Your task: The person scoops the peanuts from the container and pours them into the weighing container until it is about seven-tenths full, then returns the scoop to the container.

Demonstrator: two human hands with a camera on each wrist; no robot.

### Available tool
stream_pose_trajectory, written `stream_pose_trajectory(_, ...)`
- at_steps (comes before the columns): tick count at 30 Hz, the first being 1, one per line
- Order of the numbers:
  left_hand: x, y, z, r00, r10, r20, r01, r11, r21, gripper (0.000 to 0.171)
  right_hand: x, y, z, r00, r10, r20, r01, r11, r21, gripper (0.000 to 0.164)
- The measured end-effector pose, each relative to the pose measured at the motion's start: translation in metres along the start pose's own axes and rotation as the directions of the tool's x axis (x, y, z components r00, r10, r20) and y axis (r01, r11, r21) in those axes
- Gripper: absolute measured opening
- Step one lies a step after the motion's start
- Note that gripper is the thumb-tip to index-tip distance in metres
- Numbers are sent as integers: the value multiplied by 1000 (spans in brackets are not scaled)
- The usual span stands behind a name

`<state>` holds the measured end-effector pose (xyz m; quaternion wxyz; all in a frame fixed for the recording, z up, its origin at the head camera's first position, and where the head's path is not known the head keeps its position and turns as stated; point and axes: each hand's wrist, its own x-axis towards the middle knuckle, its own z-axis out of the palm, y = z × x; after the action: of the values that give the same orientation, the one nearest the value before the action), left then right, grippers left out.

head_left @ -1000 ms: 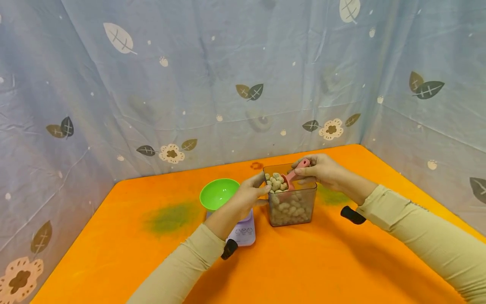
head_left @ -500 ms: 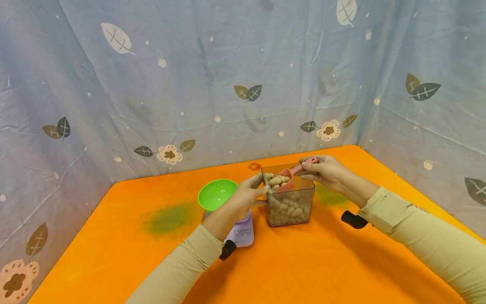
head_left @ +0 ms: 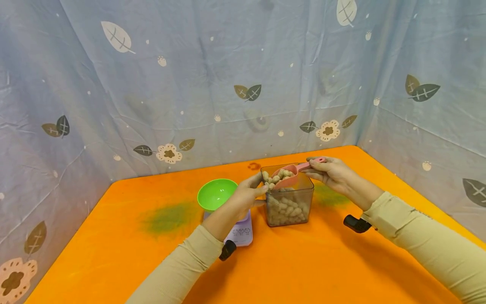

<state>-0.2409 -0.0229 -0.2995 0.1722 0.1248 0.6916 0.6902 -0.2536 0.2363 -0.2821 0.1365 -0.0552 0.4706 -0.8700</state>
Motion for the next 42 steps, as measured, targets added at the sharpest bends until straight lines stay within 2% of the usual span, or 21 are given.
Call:
stream_pose_trajectory(6,-2,0,-4,1000,3,-13,-3,1000,21,54,1,1,-5,999,-14,51,9,995,102,24)
stream_pose_trajectory(12,-2,0,-6,999,1,-35,0,1000,29,56,0,-1,-6,992,-34,125,11,983,184,27)
stream_pose_trajectory(19,-10,5,-16,999,-4,-49,5,1000,22,56,-2,-4,-1,991,-56,120,24,967,252,24)
stream_pose_trajectory(24,-23,14,-33,997,10,-73,-9,1000,12,58,-3,-8,12,994,-58,97,27,956,293,21)
stream_pose_trajectory(32,-45,29,-69,983,58,-176,-47,997,67,56,2,-9,37,992,-69,104,35,953,300,23)
stream_pose_trajectory(38,-57,25,-94,961,110,-252,-76,987,144,57,8,-4,57,993,-64,101,32,955,295,24)
stream_pose_trajectory(42,-65,20,-106,950,117,-290,-60,979,197,58,14,2,70,996,-51,74,31,966,257,26)
